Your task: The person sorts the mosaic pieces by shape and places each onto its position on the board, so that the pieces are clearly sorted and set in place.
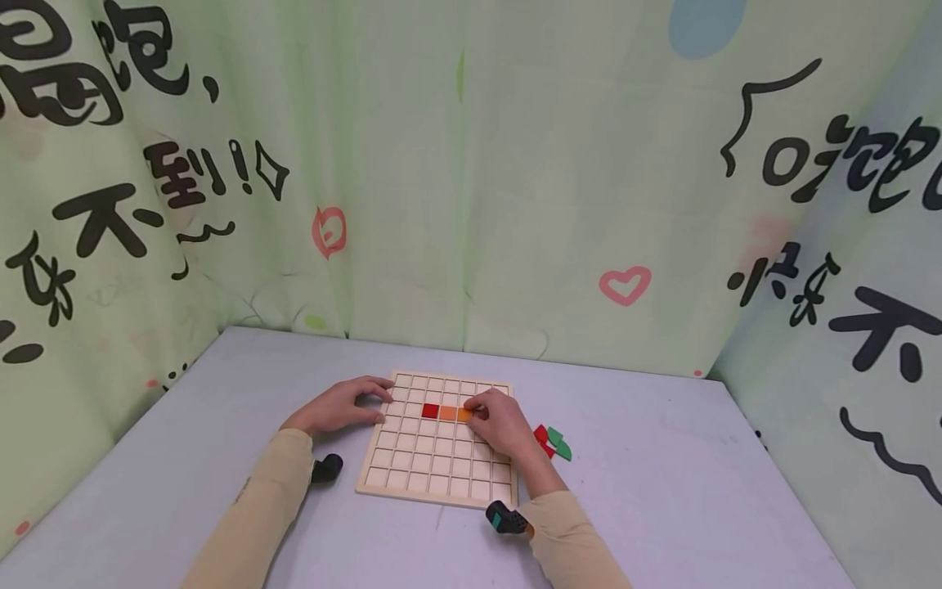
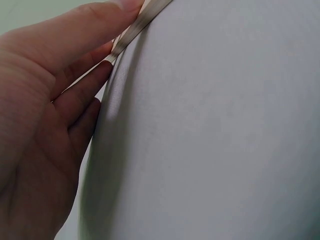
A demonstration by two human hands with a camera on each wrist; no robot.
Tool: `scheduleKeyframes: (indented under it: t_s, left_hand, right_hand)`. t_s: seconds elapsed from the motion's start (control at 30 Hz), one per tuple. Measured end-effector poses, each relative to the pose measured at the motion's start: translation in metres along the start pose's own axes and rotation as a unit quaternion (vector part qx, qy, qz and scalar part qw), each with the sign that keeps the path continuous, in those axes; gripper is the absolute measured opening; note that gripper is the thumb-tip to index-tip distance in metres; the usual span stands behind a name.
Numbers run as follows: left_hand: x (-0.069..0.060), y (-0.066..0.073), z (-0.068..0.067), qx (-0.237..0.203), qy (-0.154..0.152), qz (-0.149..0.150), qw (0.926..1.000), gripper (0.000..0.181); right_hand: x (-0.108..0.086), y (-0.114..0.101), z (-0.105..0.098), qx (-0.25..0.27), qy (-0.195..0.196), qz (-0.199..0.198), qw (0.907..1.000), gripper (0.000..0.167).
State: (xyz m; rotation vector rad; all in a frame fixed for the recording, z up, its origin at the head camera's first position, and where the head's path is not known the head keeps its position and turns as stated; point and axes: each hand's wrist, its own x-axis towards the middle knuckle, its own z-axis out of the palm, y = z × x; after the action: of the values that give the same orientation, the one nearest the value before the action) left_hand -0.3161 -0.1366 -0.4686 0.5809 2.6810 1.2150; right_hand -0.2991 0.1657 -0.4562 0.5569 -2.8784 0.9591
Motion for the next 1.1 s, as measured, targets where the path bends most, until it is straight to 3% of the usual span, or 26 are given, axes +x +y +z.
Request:
scheduleKeyframes:
  t_s: [1.1]
  left_hand:
    - [-0.0008, -0.0007, 0.0009, 0.000, 0.001, -0.008, 1.0000, 0.022]
  right_hand:
    - [-0.0042, 0.0011, -0.0025, 0.000, 0.008, -0.001, 1.0000, 0.021]
